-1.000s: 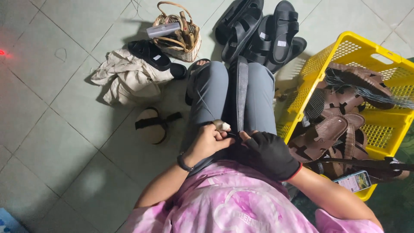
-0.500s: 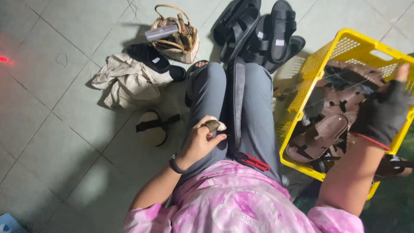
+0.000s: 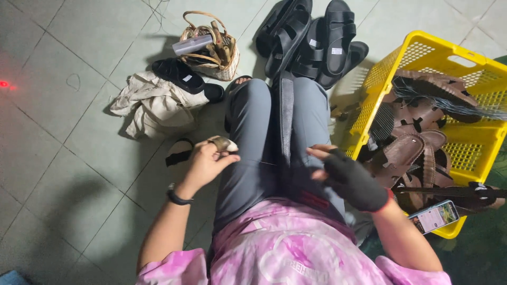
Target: Hand-sewing a strap onto a sandal using a needle and thread.
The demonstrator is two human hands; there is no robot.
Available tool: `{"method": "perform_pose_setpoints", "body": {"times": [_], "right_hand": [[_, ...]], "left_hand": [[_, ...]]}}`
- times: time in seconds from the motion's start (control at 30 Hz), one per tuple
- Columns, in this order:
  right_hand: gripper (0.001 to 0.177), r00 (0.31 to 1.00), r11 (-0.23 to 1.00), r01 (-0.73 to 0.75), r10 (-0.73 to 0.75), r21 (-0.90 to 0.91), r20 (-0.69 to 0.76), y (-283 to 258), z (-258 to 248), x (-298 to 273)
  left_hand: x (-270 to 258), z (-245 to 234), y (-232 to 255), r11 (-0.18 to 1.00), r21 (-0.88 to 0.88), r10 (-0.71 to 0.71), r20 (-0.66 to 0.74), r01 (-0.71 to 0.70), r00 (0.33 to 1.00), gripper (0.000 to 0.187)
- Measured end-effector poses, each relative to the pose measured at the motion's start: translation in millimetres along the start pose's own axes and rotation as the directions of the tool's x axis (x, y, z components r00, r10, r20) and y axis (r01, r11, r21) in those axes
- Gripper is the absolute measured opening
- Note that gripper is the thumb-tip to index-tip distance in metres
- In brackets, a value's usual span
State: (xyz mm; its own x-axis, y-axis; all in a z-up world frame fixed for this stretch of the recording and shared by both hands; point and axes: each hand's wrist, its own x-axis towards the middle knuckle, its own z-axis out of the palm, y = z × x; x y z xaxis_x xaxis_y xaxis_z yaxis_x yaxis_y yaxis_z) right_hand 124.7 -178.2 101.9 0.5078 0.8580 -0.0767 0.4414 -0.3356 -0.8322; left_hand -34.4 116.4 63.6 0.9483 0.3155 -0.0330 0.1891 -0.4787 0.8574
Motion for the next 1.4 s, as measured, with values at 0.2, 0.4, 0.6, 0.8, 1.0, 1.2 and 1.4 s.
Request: {"method": "perform_pose_setpoints", "body": {"times": [0.2, 0.4, 0.6, 0.8, 1.0, 1.2, 1.4], "right_hand": [[0.039, 0.995, 0.981, 0.098, -0.099, -0.168, 0.005, 95.0, 45.8, -18.2], [0.026, 0.982, 0.994, -0.094, 0.102, 0.059, -0.159, 97.4, 21.5, -15.1], [0.037, 0.879, 0.800, 0.293, -0.441, -0.524, -0.182, 45.5, 2.9, -16.6], [0.043, 0.945, 0.770, 0.311, -0.314, -0.556, 0.093, 3.6, 22.9, -3.4], [0.030, 0.933, 0.739, 0.339, -0.342, -0.583, 0.110, 6.0, 18.4, 2.0], [0.028, 0.943, 0.799, 0.332, -0.277, -0.501, 0.182, 7.0, 15.8, 5.8], [0.050, 0.921, 0.697, 0.389, -0.285, -0.603, 0.265, -5.0, 4.8, 12.9]], "left_hand": [[14.8, -74.1, 1.5, 0.990, 0.127, 0.073, -0.134, -0.056, 0.988, 0.014], [5.1, -68.6, -30.4, 0.993, 0.116, 0.001, -0.109, 0.012, 0.994, 0.017], [2.7, -39.1, 19.6, 0.860, 0.499, 0.164, -0.078, -0.104, 0.983, 0.039], [-14.5, 68.0, 43.8, 0.978, -0.071, 0.195, 0.004, -0.195, 0.981, 0.073], [-21.6, 111.1, 25.0, 0.995, -0.033, 0.094, -0.059, -0.096, 0.994, 0.080], [-20.1, 109.9, 22.0, 0.990, -0.041, 0.131, -0.063, -0.134, 0.989, 0.076], [-16.0, 100.9, 25.2, 0.986, -0.059, 0.152, -0.024, -0.153, 0.988, 0.075]]}}
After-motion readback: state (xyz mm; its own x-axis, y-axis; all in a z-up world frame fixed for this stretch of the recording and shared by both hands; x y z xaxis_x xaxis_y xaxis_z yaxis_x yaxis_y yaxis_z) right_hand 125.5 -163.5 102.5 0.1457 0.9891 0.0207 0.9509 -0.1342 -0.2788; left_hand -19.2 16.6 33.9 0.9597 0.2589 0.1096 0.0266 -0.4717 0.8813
